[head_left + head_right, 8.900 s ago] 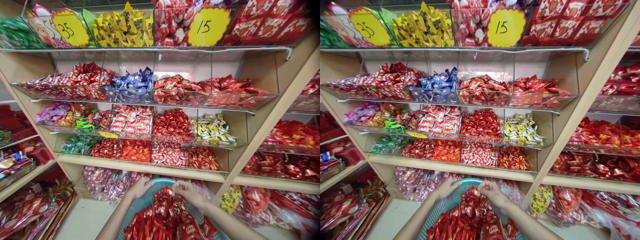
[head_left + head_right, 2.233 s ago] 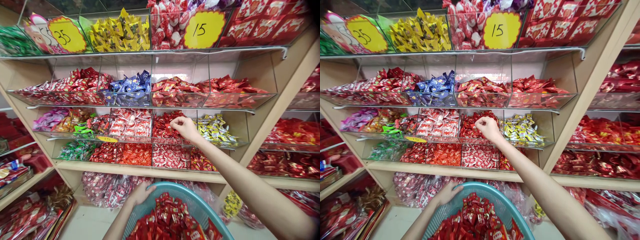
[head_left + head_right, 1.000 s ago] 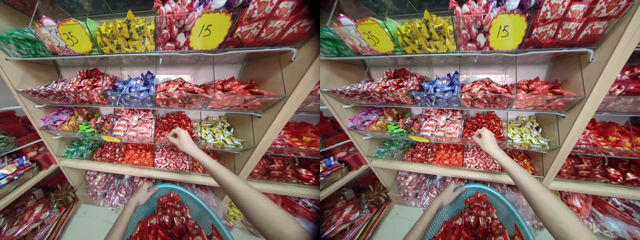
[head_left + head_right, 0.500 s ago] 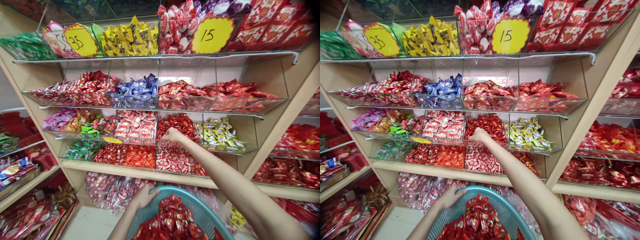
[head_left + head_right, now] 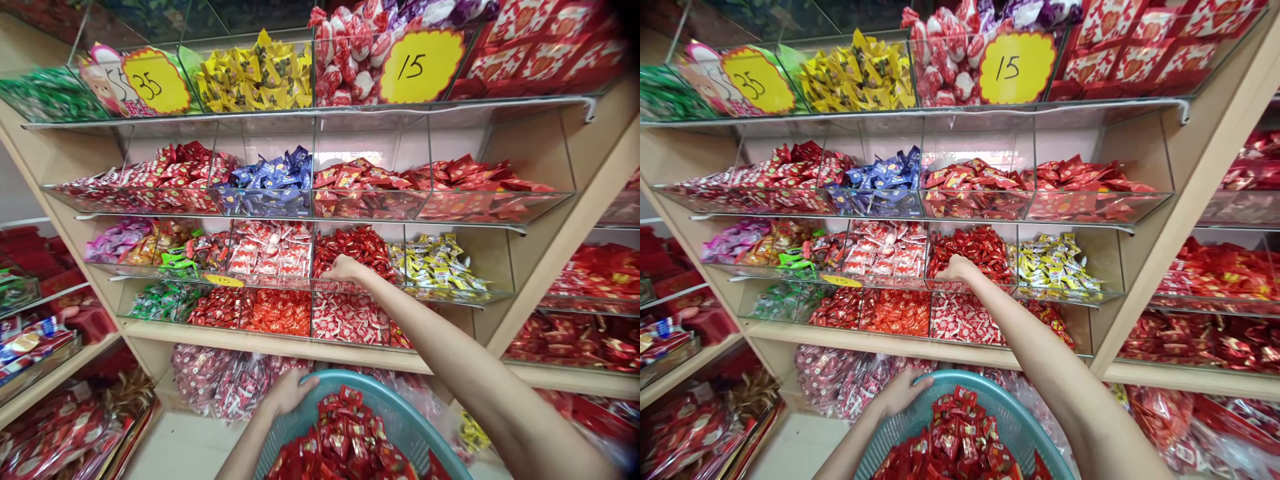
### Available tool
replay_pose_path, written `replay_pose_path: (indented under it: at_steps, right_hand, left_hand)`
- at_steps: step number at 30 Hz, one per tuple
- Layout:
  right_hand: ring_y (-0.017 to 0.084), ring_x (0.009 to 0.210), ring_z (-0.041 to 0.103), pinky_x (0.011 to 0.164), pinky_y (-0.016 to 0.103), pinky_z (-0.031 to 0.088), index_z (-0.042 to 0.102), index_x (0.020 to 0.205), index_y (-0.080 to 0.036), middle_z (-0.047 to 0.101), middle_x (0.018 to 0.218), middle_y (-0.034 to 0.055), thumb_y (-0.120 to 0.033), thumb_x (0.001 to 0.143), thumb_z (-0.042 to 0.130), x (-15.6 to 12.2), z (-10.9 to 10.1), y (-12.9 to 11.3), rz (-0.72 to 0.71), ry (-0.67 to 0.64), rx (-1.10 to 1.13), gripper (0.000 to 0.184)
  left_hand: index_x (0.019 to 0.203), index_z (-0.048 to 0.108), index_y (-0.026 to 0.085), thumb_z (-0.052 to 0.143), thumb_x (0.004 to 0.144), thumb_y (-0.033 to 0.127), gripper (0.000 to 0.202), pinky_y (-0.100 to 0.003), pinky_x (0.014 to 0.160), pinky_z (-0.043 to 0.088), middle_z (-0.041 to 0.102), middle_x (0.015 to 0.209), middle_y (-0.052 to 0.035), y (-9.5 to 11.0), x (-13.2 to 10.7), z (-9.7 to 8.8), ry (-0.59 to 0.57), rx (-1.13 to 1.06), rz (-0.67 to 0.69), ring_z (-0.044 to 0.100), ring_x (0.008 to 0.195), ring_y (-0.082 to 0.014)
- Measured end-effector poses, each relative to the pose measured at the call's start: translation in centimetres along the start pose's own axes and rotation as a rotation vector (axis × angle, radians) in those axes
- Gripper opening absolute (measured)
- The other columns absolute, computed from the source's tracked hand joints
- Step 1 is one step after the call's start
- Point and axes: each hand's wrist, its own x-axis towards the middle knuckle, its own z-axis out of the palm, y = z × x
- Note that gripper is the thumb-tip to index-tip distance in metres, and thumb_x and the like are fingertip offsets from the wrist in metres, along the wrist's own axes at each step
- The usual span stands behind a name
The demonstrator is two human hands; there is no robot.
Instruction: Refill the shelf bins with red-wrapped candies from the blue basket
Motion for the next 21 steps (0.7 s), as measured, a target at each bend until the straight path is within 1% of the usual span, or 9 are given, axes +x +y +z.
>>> replay_pose_path:
  at_steps: [5,10,14,17,19,21]
  right_hand:
    - [0.02,0.074,0.062,0.057,0.025,0.043,0.069,0.083,-0.013,0.067,0.08,0.008,-0.049,0.066,0.064,0.1,-0.1,0.0,0.002,0.0,0.018,0.04]
    - [0.018,0.067,0.059,0.052,0.025,0.039,0.069,0.075,-0.014,0.064,0.071,0.0061,-0.047,0.065,0.064,-0.4,-0.8,0.2,-0.018,0.003,0.012,0.035]
    - [0.014,0.056,0.052,0.049,0.025,0.035,0.064,0.063,-0.015,0.055,0.059,0.0021,-0.044,0.066,0.063,-1.2,-2.0,0.4,-0.016,0.009,0.06,0.03]
    - [0.011,0.051,0.044,0.048,0.024,0.031,0.058,0.055,-0.016,0.045,0.051,-0.0018,-0.042,0.068,0.063,-2.1,-3.3,0.8,-0.036,0.051,0.121,0.03]
    - [0.01,0.047,0.037,0.046,0.025,0.027,0.053,0.051,-0.017,0.038,0.047,-0.0042,-0.044,0.068,0.063,-3.1,-4.3,1.2,-0.059,0.092,0.178,0.033]
    - [0.008,0.046,0.032,0.045,0.025,0.024,0.052,0.05,-0.018,0.034,0.045,-0.0057,-0.046,0.068,0.063,-4.7,-5.0,1.7,-0.102,0.118,0.252,0.035]
  left_hand:
    - [0.08,0.061,0.016,0.037,0.084,0.065,0.055,-0.023,0.058,0.032,0.062,0.074,-0.0013,0.3,-0.2,-0.2,-0.004,-0.013,0.0,0.052,0.067,-0.0153]
    - [0.078,0.061,0.015,0.038,0.084,0.064,0.055,-0.023,0.058,0.032,0.062,0.073,-0.0017,0.2,-0.1,-0.2,0.005,-0.008,0.005,0.052,0.066,-0.0153]
    - [0.078,0.062,0.015,0.038,0.084,0.065,0.056,-0.023,0.056,0.031,0.062,0.071,-0.0014,0.2,0.0,-0.1,0.003,0.0,-0.006,0.052,0.066,-0.0155]
    - [0.079,0.062,0.015,0.037,0.084,0.065,0.057,-0.023,0.056,0.031,0.062,0.071,-0.0015,0.1,0.0,-0.1,0.002,0.011,0.003,0.053,0.067,-0.016]
    - [0.079,0.063,0.015,0.037,0.084,0.065,0.057,-0.023,0.058,0.033,0.063,0.073,-0.0016,0.0,0.1,-0.1,-0.001,0.01,0.007,0.054,0.069,-0.0164]
    - [0.08,0.063,0.015,0.037,0.084,0.065,0.057,-0.023,0.06,0.034,0.064,0.075,-0.002,0.0,0.1,-0.1,-0.001,0.004,0.008,0.055,0.07,-0.0169]
